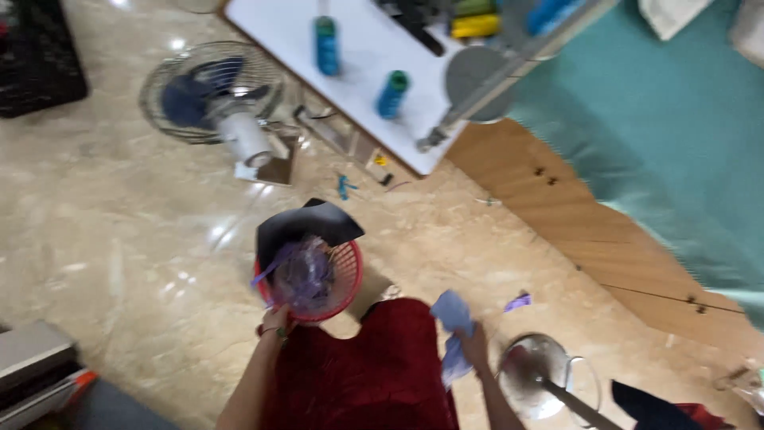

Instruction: Wiping a marble dining table with a cloth and then rinsing the cloth in a kitchen sink.

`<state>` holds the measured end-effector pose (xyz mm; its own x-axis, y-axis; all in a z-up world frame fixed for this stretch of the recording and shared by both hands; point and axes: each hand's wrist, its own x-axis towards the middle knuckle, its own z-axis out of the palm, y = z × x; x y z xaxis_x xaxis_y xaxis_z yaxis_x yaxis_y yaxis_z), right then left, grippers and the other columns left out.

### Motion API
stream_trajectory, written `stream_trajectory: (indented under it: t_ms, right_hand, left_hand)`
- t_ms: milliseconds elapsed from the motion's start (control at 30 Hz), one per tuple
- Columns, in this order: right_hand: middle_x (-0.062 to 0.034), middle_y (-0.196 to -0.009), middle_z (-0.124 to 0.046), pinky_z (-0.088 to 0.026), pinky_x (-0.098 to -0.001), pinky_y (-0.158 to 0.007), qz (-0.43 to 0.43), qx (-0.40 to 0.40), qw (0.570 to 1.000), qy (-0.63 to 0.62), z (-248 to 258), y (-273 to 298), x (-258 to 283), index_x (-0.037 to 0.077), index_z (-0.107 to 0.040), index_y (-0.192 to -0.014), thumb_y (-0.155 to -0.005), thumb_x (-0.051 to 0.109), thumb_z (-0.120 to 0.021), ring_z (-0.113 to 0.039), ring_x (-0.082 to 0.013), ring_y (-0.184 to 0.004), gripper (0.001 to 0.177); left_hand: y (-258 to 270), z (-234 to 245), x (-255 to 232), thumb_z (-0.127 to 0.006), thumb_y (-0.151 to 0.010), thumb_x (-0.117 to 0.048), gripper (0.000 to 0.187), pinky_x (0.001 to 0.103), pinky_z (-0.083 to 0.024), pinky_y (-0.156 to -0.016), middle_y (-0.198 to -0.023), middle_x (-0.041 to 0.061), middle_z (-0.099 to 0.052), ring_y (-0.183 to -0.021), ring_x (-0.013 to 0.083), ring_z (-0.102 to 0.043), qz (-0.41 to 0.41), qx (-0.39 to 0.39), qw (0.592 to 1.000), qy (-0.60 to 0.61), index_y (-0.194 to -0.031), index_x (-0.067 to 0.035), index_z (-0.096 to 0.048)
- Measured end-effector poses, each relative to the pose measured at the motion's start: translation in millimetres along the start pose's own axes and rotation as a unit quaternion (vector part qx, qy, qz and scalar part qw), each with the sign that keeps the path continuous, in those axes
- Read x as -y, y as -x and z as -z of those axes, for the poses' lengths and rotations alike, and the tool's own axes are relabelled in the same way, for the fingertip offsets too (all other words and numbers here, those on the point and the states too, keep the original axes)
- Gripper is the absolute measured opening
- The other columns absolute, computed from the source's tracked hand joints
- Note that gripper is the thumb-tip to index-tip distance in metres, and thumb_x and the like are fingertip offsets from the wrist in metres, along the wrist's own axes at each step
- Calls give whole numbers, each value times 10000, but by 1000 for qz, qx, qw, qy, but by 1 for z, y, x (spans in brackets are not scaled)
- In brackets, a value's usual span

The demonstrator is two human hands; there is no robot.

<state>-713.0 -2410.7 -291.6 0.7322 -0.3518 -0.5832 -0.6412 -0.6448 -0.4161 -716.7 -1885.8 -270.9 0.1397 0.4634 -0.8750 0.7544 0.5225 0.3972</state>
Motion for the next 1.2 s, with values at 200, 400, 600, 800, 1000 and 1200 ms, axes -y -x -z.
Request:
stream_trajectory:
  t_ms: [200,400,600,800,1000,1200]
  right_hand:
    - [-126,-1453,-595,-464,-469,-1093,144,89,975,147,-10,-13,182,401,-515,-1487,-895,391,-684,-563,-344,-1353,616]
    - [-86,-1240,-641,-526,-474,-1001,183,101,963,169,-18,12,241,489,-555,-1416,-931,472,-645,-639,-322,-1205,494]
    - [-208,-1469,-573,-398,-535,-1165,214,171,932,238,-35,-53,194,221,-570,-1468,-941,428,-653,-488,-391,-1410,573]
    - [-130,-1261,-698,-533,-494,-1029,226,199,889,345,-52,-93,265,294,-617,-1323,-889,478,-727,-656,-332,-1231,484]
    - [-181,-1273,-670,-515,-512,-1044,341,200,821,413,-128,-73,444,209,-566,-1334,-930,445,-697,-633,-371,-1254,486]
    - [-194,-1271,-679,-510,-536,-1056,398,212,781,431,-232,-21,584,217,-587,-1339,-915,448,-704,-628,-408,-1253,496]
  left_hand:
    - [-28,30,-52,-766,-725,-365,407,518,-631,-804,-1050,178,-741,-1040,395,-700,-95,-36,973,-207,-1024,-90,-763]
    - [-57,65,-76,-765,-796,-225,542,629,-612,-676,-1047,326,-624,-879,468,-708,-24,23,998,56,-1168,128,-589]
    - [-28,80,-84,-749,-780,-141,418,499,-666,-699,-883,202,-637,-719,359,-724,8,-20,955,297,-1109,40,-565]
    - [-52,123,-86,-761,-762,-97,373,478,-667,-758,-844,136,-578,-768,340,-728,35,-42,888,456,-1054,-8,-547]
    - [-101,201,-104,-768,-804,-102,418,416,-642,-843,-915,83,-456,-875,318,-677,60,-39,808,584,-1082,-34,-464]
    - [-116,303,-162,-756,-738,-111,346,394,-660,-731,-822,80,-548,-700,225,-612,86,-81,777,618,-985,-95,-514]
